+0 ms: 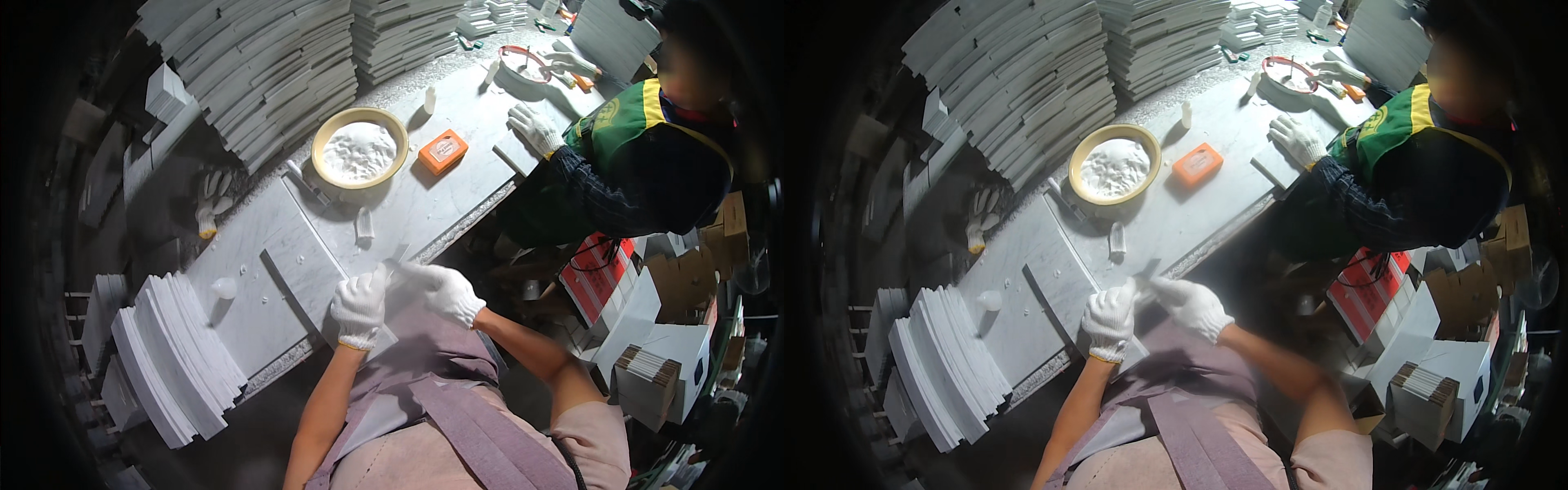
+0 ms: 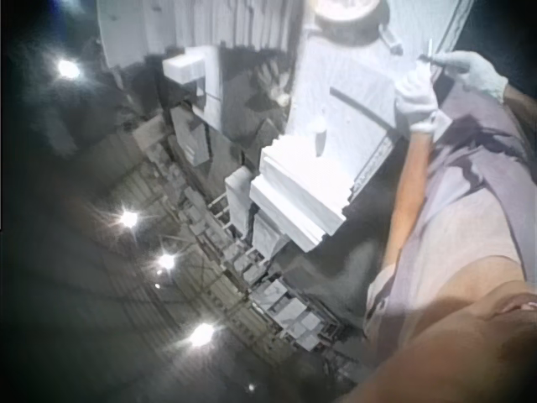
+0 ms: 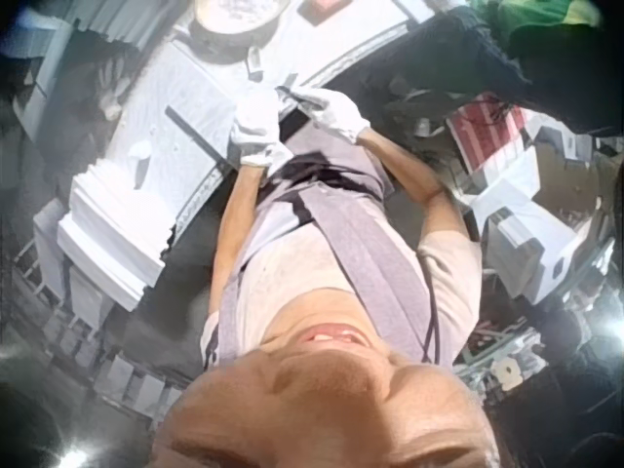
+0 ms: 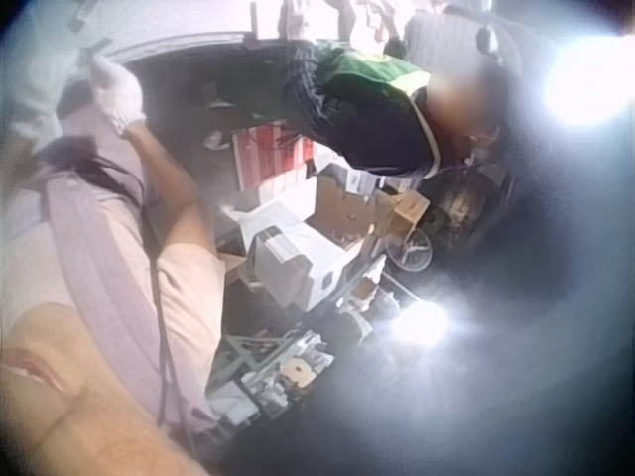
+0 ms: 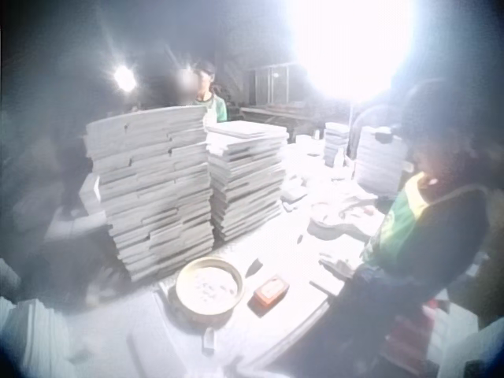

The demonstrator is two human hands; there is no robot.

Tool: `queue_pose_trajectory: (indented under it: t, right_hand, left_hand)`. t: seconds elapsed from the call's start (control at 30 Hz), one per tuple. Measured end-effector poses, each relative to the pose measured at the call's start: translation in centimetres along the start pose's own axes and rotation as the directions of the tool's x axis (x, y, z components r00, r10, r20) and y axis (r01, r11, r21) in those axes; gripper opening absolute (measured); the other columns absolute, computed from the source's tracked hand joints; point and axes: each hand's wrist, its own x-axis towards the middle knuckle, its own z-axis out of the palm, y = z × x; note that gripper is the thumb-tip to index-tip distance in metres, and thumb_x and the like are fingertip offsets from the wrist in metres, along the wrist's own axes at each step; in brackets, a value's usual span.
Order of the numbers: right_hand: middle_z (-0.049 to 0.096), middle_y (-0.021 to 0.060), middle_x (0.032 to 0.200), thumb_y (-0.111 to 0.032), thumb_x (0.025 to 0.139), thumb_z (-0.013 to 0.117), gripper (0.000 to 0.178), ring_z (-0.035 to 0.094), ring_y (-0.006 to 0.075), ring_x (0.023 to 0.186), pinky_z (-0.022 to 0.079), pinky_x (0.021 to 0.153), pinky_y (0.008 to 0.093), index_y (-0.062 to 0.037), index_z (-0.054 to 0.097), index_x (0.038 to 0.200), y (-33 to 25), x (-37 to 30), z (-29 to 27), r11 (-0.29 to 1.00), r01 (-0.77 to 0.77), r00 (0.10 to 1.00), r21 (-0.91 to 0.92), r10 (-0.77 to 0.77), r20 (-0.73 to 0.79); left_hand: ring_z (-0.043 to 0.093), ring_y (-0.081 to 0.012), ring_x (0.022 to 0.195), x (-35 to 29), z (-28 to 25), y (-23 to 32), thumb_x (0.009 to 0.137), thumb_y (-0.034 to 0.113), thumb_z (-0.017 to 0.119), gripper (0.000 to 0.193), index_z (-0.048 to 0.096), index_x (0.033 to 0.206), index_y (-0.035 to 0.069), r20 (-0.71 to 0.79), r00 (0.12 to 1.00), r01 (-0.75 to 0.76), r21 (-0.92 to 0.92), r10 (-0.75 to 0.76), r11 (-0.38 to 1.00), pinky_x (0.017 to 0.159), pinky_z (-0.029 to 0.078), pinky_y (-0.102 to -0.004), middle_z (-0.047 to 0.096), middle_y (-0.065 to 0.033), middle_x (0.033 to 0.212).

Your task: The person repeatedly picks white rectangular tiles from a stack, scrapes their edges with a small metal tool, and rubs the edges with an orange block. Finished tiles are placed into a growing stack on the table. A coworker performs similar work nearby.

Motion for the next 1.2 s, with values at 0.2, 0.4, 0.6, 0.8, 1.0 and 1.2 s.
queue_pose_trajectory:
  t: [0.2,0.4,0.6,0.8,1.0,1.2]
  right_hand:
    - [0.074,0.0114,0.130,-0.007,0.102,0.063,0.043,0.069,0.0164,0.112,0.054,0.098,0.0286,-0.0075,0.064,0.145,0.9,0.2,0.6,0.986,0.010,0.991,0.167,0.012,-0.132]
    - [0.072,0.0112,0.137,-0.007,0.103,0.063,0.042,0.068,0.0208,0.126,0.052,0.110,0.0317,-0.0069,0.064,0.145,0.8,0.0,1.4,0.954,-0.012,0.973,0.299,0.080,-0.217]
    - [0.071,0.0088,0.139,-0.009,0.104,0.063,0.043,0.066,0.0198,0.130,0.050,0.112,0.0308,-0.0098,0.063,0.147,0.7,0.3,1.2,0.995,0.021,0.995,0.096,-0.011,-0.101]
    - [0.068,0.0117,0.143,-0.008,0.102,0.063,0.046,0.065,0.0216,0.131,0.050,0.112,0.0304,-0.0157,0.063,0.147,0.7,0.1,0.9,0.988,0.096,0.988,0.121,-0.079,-0.135]
    - [0.068,0.0103,0.143,-0.007,0.102,0.062,0.043,0.064,0.0159,0.130,0.048,0.112,0.0279,-0.0050,0.063,0.145,0.8,0.6,0.0,0.918,-0.007,0.983,0.397,0.079,-0.165]
    - [0.067,0.0098,0.145,-0.011,0.103,0.064,0.046,0.061,0.0166,0.135,0.045,0.116,0.0285,-0.0064,0.060,0.149,-0.4,-0.4,1.3,0.936,-0.061,0.996,0.345,0.081,-0.043]
  left_hand:
    - [0.065,-0.0241,0.071,0.6,-0.6,0.1,0.087,0.030,0.076,0.033,0.073,0.118,0.017,-0.050,0.999,-0.021,0.004,0.021,1.000,0.065,0.050,-0.0430,0.062,-0.0008,0.077]
    - [0.065,-0.0255,0.072,0.3,-0.4,0.2,0.089,0.027,0.074,0.030,0.072,0.118,0.019,-0.050,0.999,0.009,0.031,-0.007,0.999,0.066,0.051,-0.0435,0.063,-0.0007,0.077]
    - [0.065,-0.0279,0.082,0.0,-0.2,0.2,0.089,0.030,0.076,0.035,0.072,0.122,0.020,0.037,0.998,0.046,-0.023,-0.045,0.999,0.075,0.050,-0.0446,0.069,-0.0035,0.090]
    - [0.068,-0.0260,0.079,0.0,0.0,0.1,0.088,0.030,0.077,0.034,0.071,0.120,0.020,-0.014,0.999,0.032,0.001,-0.031,1.000,0.071,0.053,-0.0437,0.068,-0.0012,0.085]
    - [0.067,-0.0256,0.082,-0.3,0.6,0.0,0.088,0.033,0.079,0.037,0.072,0.122,0.022,-0.044,0.999,0.032,0.020,-0.031,0.999,0.071,0.053,-0.0433,0.069,-0.0003,0.089]
    - [0.067,-0.0256,0.080,-0.3,0.5,0.1,0.087,0.033,0.079,0.034,0.073,0.120,0.022,-0.037,0.999,0.040,0.033,-0.039,0.999,0.070,0.053,-0.0434,0.069,-0.0009,0.086]
